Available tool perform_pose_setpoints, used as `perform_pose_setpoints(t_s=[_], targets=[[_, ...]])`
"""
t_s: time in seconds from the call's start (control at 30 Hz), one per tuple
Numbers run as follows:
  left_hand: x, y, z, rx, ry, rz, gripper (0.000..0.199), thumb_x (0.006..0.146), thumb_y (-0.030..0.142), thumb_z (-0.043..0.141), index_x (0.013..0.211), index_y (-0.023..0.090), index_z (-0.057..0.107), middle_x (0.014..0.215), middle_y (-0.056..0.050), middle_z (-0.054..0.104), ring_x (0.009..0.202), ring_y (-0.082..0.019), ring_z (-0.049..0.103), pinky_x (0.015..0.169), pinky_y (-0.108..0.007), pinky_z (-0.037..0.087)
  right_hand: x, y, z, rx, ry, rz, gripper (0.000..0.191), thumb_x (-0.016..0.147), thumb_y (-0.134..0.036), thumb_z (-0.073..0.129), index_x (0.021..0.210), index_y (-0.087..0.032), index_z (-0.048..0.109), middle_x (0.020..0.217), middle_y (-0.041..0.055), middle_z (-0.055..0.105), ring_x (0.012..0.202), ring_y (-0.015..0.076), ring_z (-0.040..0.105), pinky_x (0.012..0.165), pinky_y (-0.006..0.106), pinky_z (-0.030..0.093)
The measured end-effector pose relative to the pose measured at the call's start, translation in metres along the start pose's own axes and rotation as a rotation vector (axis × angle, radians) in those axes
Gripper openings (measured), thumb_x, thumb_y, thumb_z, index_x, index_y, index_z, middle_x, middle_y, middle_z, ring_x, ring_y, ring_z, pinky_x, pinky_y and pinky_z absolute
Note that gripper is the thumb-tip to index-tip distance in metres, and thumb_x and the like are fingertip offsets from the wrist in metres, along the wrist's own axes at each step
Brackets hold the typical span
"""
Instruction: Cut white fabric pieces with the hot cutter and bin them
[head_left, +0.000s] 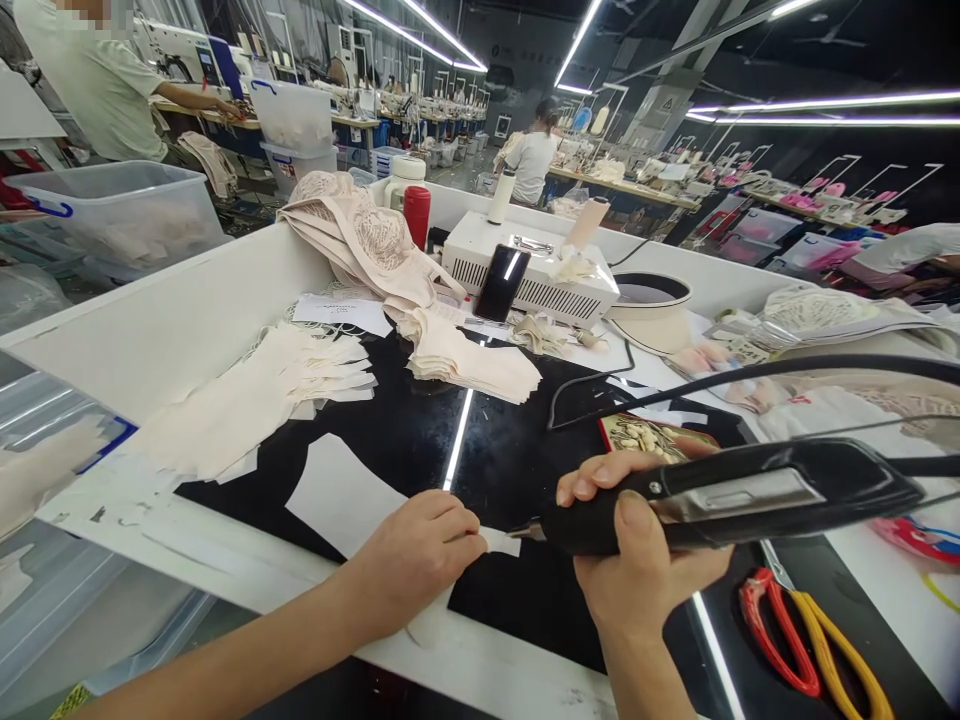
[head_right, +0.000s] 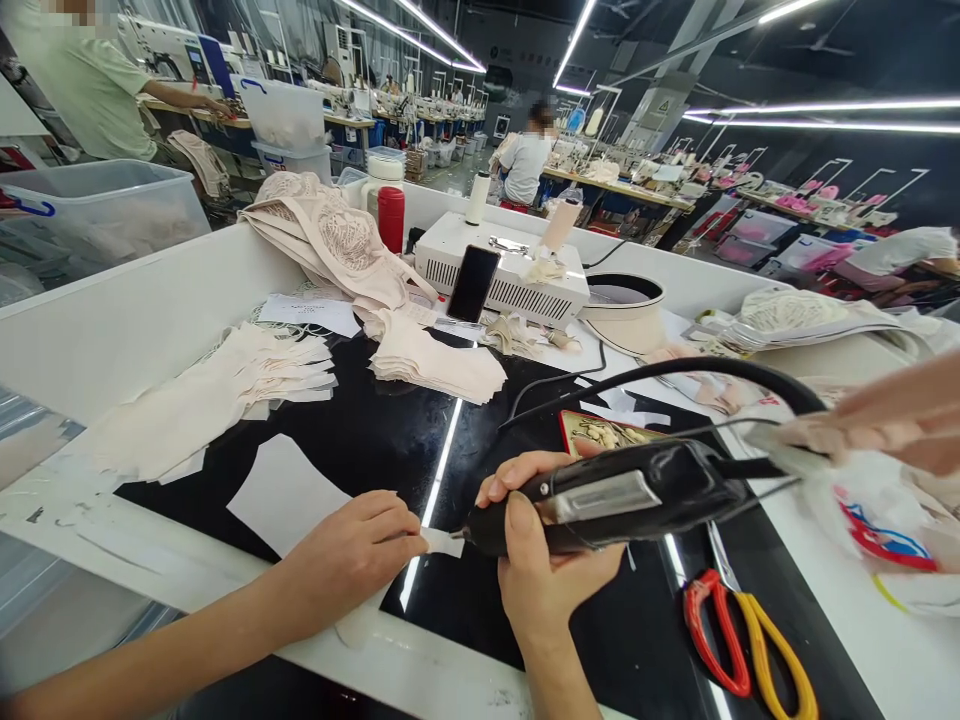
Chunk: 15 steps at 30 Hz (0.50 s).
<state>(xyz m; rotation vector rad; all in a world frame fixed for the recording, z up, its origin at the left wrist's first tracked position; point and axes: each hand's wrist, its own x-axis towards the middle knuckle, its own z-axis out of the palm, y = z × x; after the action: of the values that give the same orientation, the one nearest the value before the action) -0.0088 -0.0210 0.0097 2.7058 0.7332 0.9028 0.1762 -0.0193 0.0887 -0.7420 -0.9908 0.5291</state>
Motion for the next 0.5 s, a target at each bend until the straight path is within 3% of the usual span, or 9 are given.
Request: perform_pose_setpoints(t_s=[0.5], targets=[[0.004,0.001,-0.002,0.025,0.004,0.007,0.018,0.103,0.003,0.055,0.106,0.016,0.066,0.095,-0.001,0.069,0.085,-0.018,0.061,0.09,-0.036,0.057,-0.016,0.0,0.002,0.065,-0.076,0.028,0.043,0.089,-0.02,0.076,0.126,-0.029,0.057,0.08,-0.004,0.065,0.061,0.0145,0.061,0.052,0.03,0.056]])
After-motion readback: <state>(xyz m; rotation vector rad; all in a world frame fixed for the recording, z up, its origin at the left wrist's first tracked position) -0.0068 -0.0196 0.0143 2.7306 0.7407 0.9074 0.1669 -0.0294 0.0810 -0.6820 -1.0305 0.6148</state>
